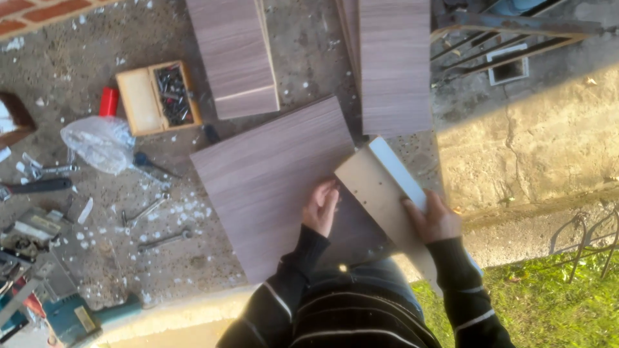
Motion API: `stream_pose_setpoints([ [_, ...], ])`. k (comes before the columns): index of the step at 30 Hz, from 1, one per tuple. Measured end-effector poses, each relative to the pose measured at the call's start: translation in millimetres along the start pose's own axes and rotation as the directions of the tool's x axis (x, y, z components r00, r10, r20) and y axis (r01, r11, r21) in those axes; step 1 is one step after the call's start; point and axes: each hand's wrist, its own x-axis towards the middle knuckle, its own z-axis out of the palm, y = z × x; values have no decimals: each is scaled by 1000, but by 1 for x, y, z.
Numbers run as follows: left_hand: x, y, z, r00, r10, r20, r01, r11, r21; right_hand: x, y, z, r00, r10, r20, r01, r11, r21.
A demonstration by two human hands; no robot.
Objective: Organizing and preparing wood panels for a project, including using a drill.
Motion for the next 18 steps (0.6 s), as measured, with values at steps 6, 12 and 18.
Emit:
stream_pose_setpoints([
  [6, -29, -13, -25, 988, -151, 21, 149, 987, 64, 10, -145, 31, 968, -252, -3, 252, 964, 83],
  [12, -15, -2, -154, 768, -19, -640, -113, 980, -165, -26, -247, 104, 736, -676, -42, 560, 573, 598],
  [18, -43, -12, -293, 553, 45, -832, 176, 970, 169, -64, -228, 166, 614, -634, 471, 381, 760, 527],
])
